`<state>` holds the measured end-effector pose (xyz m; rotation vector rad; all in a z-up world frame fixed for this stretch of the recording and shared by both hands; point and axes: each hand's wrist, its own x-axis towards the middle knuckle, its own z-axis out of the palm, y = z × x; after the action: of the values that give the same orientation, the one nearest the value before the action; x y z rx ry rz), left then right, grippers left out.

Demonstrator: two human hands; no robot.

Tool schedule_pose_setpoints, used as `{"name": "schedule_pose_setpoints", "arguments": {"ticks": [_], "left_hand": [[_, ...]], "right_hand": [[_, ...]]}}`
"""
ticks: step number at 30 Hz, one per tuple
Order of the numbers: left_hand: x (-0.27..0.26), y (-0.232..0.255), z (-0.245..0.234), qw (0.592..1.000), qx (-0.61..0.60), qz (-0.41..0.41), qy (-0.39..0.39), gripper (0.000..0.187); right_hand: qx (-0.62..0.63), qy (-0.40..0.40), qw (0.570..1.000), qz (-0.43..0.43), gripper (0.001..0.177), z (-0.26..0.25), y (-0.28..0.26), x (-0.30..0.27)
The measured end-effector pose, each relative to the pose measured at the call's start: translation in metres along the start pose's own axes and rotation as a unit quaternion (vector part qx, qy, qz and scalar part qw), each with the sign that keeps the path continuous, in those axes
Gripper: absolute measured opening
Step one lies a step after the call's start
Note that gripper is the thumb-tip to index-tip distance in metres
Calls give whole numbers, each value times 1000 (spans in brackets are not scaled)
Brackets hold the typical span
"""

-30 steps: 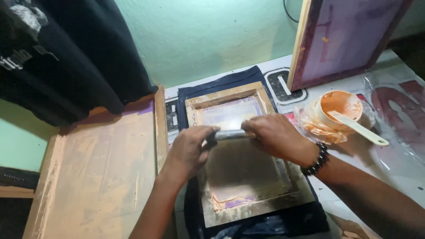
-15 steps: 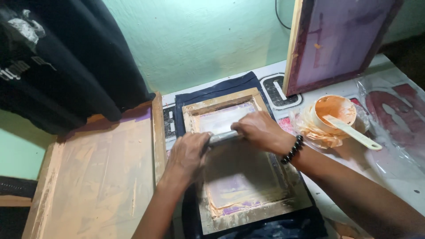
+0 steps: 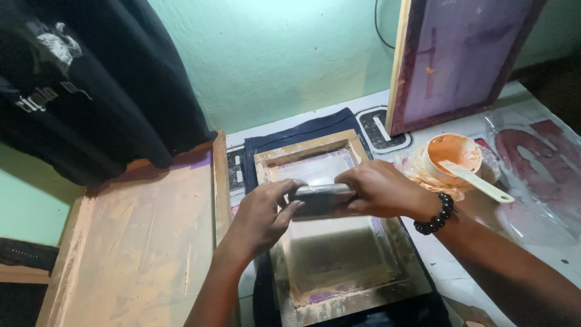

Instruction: The person uses a squeegee to pull orange ink across a screen printing frame placed over a dark t-shirt. They repeatedly stroke the squeegee back and forth to ensure even ink distribution across the mesh. The person then lifts the squeegee and briefly touches the screen surface with a finger before reaching for a container of ink.

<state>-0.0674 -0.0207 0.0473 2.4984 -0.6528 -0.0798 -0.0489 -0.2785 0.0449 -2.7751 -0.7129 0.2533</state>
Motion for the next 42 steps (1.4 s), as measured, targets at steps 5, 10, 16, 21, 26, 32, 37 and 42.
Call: {"name": "schedule_pose_setpoints", "arguments": {"ticks": [5, 10, 16, 21, 26, 32, 37, 42], "left_hand": [[-10, 13, 10, 984, 59, 68, 156, 61], [-71, 40, 47, 932, 135, 131, 311, 54], [-137, 63, 139, 939, 123, 207, 246, 13], [-130, 63, 156, 914, 161, 182, 325, 21], [-116, 67, 148, 896, 179, 177, 366, 28], [-101, 62, 128, 885, 221, 203, 355, 31], [-91, 58, 134, 898, 224, 127, 357, 23], [-93, 50, 150, 892, 220, 91, 385, 24]], "right_hand": [[12, 94, 995, 14, 27, 14, 17, 3], [143, 118, 976, 117, 33, 4, 17, -12], [301, 138, 917, 223, 39, -7, 15, -26], [310, 109, 915, 236, 44, -19, 5, -42], [315, 129, 914, 222, 38, -12, 14, -44], [247, 175, 935, 184, 31, 0, 22, -24], [97, 263, 959, 43, 25, 33, 38, 16], [-128, 223, 964, -70, 8, 72, 41, 58]]}}
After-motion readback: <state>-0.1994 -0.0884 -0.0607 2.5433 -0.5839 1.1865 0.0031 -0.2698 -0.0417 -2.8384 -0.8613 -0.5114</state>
